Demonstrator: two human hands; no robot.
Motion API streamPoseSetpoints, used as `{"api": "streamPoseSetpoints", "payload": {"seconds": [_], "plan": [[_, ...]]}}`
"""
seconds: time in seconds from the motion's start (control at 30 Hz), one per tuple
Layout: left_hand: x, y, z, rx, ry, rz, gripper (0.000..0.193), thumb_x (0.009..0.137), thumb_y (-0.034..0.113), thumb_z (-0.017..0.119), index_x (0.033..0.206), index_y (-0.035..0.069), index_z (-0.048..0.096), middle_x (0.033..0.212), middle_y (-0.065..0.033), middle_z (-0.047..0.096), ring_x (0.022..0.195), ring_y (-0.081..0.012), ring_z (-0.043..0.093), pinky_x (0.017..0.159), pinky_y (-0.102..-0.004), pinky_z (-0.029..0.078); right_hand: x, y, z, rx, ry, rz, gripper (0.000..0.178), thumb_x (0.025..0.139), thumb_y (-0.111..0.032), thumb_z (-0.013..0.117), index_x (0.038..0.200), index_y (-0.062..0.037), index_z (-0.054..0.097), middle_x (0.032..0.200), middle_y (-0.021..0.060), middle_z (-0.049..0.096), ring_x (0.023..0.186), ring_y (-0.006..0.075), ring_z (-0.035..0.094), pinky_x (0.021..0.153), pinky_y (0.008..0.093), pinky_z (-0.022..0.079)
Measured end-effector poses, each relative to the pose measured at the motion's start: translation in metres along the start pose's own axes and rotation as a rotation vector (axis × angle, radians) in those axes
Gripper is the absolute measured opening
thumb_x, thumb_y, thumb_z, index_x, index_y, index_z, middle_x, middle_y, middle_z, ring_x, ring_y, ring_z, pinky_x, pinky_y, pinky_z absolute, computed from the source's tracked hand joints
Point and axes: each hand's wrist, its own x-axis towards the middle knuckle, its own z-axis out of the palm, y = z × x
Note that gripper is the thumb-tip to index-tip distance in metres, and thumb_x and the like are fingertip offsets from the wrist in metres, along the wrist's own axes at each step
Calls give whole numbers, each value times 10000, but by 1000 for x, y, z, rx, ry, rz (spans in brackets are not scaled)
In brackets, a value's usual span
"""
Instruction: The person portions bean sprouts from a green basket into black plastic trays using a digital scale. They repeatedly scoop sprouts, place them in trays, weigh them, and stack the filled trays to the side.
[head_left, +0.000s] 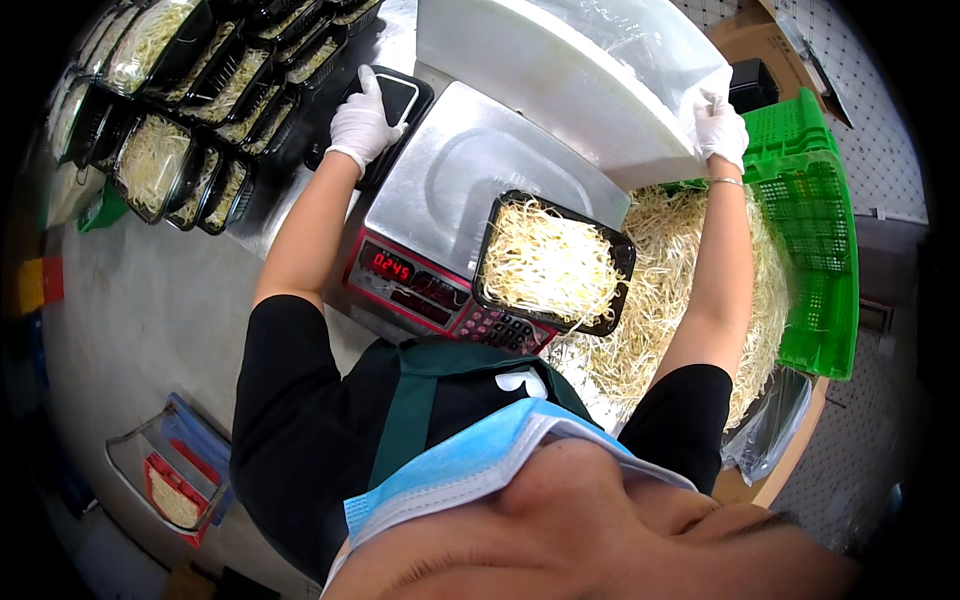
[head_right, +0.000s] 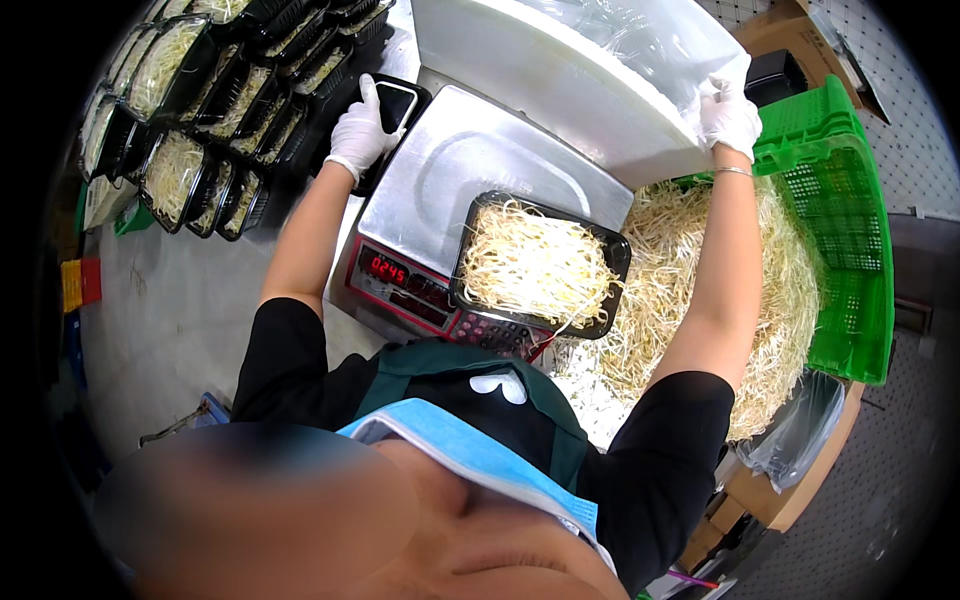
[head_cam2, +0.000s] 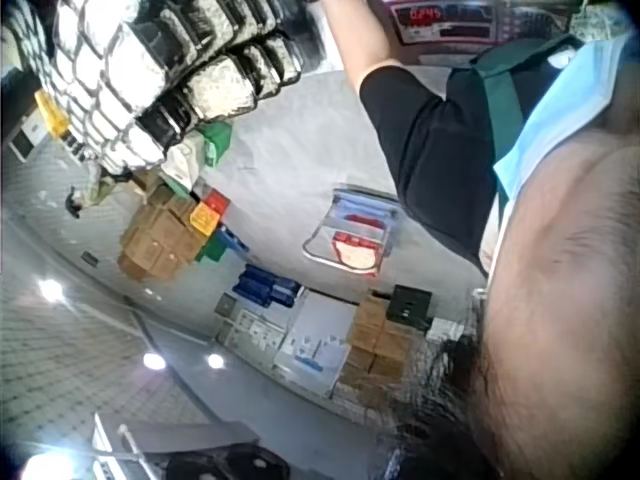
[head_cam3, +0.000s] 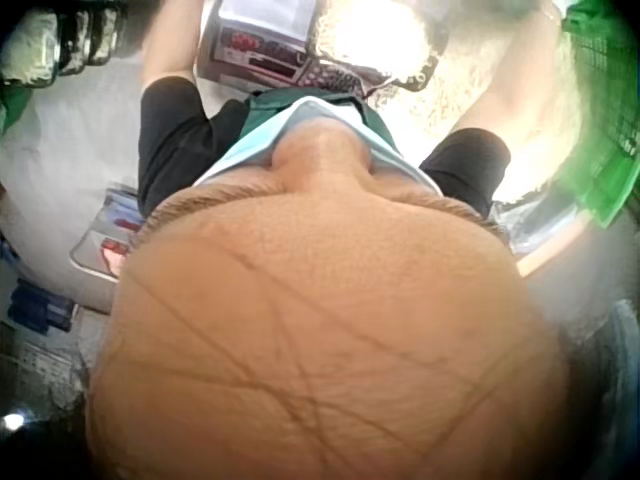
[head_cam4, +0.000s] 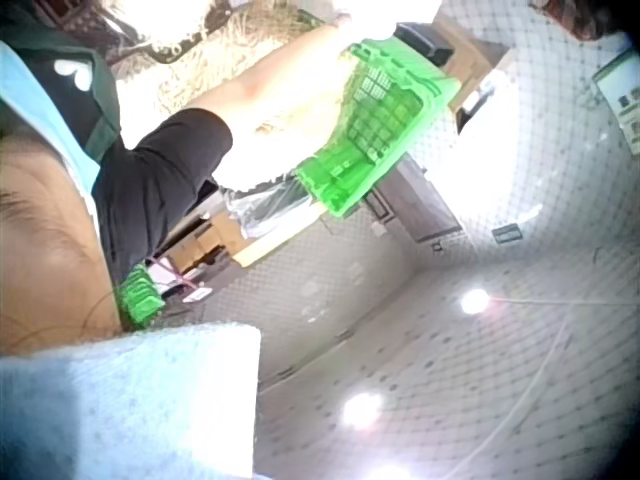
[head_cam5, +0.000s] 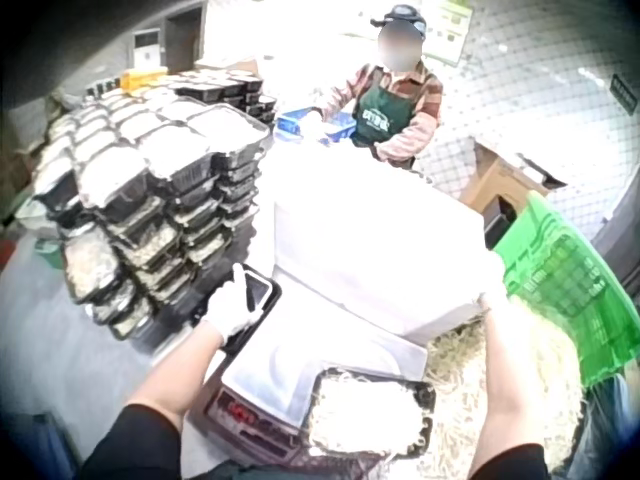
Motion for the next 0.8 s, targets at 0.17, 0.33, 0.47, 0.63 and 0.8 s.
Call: {"api": "streamPoseSetpoints", "payload": {"seconds": [0.17, 0.33, 0.47, 0.63, 0.8], "plan": [[1, 4, 21, -33, 164, -32, 1191, 704, 475, 764, 1427, -72, -9, 1085, -292, 563, 921, -387, 625, 772, -423, 532, -18, -2, -25, 733, 331, -72, 211, 853, -203, 654, 1052, -150, 695, 986, 70, 700, 906, 167, 647, 836, 308, 484], [-26, -26, 15, -271, 473, 199, 1080, 766, 525, 692, 1451, -27, 65, 1348, -316, 403, 1161, -438, 500, 962, -415, 436, -137, -52, -152, 1121, 577, -118, 258, 910, -44, 527, 1145, 12, 618, 970, 153, 686, 899, 207, 662, 860, 309, 518], [-123, 29, -61, -1560, 245, 347, 664, 921, 351, 580, 1412, 4, 299, 1324, -170, 462, 1167, -231, 500, 991, -353, 419, -253, -12, -152, 1152, 259, -437, 215, 913, -197, 578, 1070, -93, 682, 921, 49, 704, 638, 66, 585, 618, 224, 503], [-229, 86, -76, -833, -347, 1043, 348, 908, 146, 587, 1240, 44, 556, 1029, -127, 648, 898, -194, 628, 824, -280, 506, -347, -34, -99, 1457, -232, -236, 269, 832, -41, 659, 1089, 33, 641, 1117, 170, 649, 834, 165, 644, 705, 256, 517], [-212, 79, -44, -1105, -343, 875, 277, 899, 126, 553, 1164, 72, 615, 940, -92, 690, 839, -172, 670, 749, -286, 523, -362, -15, -76, 1292, -65, -91, 250, 815, -56, 680, 1048, 29, 656, 1103, 142, 659, 1014, 179, 612, 892, 306, 478]]}}
